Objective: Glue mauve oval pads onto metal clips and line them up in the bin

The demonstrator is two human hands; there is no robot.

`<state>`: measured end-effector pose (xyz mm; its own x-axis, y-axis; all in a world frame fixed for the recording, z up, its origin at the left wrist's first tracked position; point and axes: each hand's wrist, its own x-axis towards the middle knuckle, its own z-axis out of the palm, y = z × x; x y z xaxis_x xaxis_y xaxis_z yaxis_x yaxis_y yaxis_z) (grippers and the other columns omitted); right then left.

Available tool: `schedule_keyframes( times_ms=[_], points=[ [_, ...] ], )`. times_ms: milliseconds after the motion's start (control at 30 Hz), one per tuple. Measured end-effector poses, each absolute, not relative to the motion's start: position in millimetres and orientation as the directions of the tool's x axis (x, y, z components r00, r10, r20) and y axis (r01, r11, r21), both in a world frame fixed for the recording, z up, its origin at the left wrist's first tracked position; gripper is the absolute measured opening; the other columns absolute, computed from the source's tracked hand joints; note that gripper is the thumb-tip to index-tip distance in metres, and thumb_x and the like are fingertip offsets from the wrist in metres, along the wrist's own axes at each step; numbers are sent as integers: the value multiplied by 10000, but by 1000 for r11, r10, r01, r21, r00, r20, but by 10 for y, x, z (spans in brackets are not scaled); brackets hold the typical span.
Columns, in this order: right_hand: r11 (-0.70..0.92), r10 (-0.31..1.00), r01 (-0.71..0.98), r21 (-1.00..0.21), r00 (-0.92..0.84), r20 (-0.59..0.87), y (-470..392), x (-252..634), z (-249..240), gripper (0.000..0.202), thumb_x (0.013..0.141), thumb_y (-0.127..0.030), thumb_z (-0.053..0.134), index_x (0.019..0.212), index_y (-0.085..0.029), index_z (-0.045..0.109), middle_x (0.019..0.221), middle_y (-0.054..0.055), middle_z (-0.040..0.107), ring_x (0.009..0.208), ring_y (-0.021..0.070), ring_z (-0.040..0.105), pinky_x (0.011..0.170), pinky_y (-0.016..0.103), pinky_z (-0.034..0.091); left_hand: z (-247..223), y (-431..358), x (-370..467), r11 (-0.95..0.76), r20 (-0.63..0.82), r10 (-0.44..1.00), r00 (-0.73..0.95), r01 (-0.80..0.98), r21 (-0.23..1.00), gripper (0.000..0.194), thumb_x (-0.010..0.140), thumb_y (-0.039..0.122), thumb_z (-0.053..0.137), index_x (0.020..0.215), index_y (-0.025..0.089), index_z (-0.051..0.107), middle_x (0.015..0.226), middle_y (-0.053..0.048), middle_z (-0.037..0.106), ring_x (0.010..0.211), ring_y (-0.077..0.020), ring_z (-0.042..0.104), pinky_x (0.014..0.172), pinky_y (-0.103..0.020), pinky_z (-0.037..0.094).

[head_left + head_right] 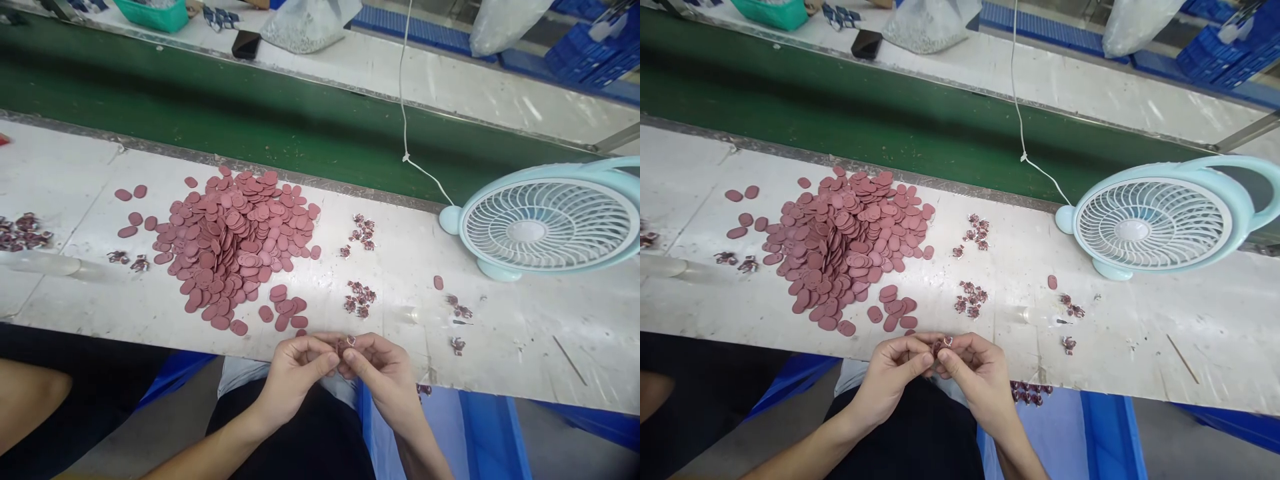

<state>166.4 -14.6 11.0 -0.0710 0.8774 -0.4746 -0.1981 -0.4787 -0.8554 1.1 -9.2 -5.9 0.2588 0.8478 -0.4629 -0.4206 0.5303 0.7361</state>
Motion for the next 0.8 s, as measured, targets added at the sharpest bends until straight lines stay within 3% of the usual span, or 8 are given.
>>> schedule_keyframes(
  times_ms=[100, 167, 233, 300, 400, 500, 667, 800],
  points=[
    [-468, 876, -302, -830, -33, -482, -221, 1695, -16, 188, 824, -377, 818, 884, -211, 753, 743, 26, 742, 626, 159, 681, 618, 277, 572, -36, -95, 19, 517, -441, 855, 272, -406, 753, 82, 780, 259, 825, 800, 187, 790, 1254, -120, 731, 995, -276, 734, 838, -375, 599],
    [-466, 850, -414, -782, 38, -526, -300, 1766, -92, 205, 776, -392, 849, 854, -220, 769, 720, 31, 725, 571, 167, 663, 544, 281, 556, -14, -64, -63, 482, -408, 870, 276, -303, 822, 94, 793, 264, 811, 867, 209, 796, 1287, -123, 715, 1058, -304, 721, 869, -399, 596],
    [-436, 811, -500, -748, 142, -568, -403, 1912, -143, 225, 728, -410, 870, 821, -226, 779, 674, 31, 692, 509, 165, 631, 452, 265, 512, -8, 18, -234, 355, -335, 913, 232, -50, 933, 100, 834, 278, 769, 914, 228, 801, 1238, -124, 734, 1057, -302, 716, 856, -389, 593],
    [-380, 776, -538, -753, 257, -576, -532, 2137, -174, 226, 699, -414, 881, 806, -240, 786, 658, 27, 671, 475, 154, 605, 387, 238, 464, -25, 148, -455, 117, -179, 966, 187, 301, 946, 133, 878, 275, 714, 972, 248, 805, 1176, -110, 753, 1073, -290, 699, 921, -391, 560],
    [-291, 711, -549, -783, 424, -561, -773, 2564, -226, 240, 651, -391, 913, 775, -235, 779, 671, 20, 656, 478, 136, 593, 366, 210, 441, -77, 365, -727, -176, 1, 969, 247, 687, 705, 214, 900, 292, 670, 1082, 257, 775, 1162, -87, 756, 1108, -297, 668, 1048, -433, 468],
    [-220, 599, -503, -835, 606, -523, -1062, 2983, -312, 294, 620, -377, 929, 756, -189, 748, 661, 16, 623, 511, 130, 586, 384, 205, 452, -103, 506, -803, -267, -45, 944, 328, 834, 483, 211, 949, 332, 583, 1046, 237, 744, 1130, -78, 748, 1069, -280, 676, 920, -373, 504],
    [-147, 436, -351, -925, 816, -379, -1600, 3546, -524, 349, 631, -437, 888, 788, -202, 684, 679, -15, 600, 566, 126, 582, 440, 221, 470, -32, 623, -737, -206, -216, 924, 314, 888, 411, 249, 949, 386, 539, 1097, 241, 677, 1140, -46, 730, 996, -240, 694, 829, -312, 507],
    [-256, 339, -216, -942, 893, -296, -1988, 3903, -907, 372, 702, -493, 832, 827, -198, 643, 723, -30, 636, 586, 122, 607, 493, 237, 505, -37, 732, -744, -145, -330, 901, 281, 913, 382, 324, 900, 405, 581, 1173, 266, 685, 1117, -17, 732, 945, -223, 690, 780, -288, 507]
  ],
)
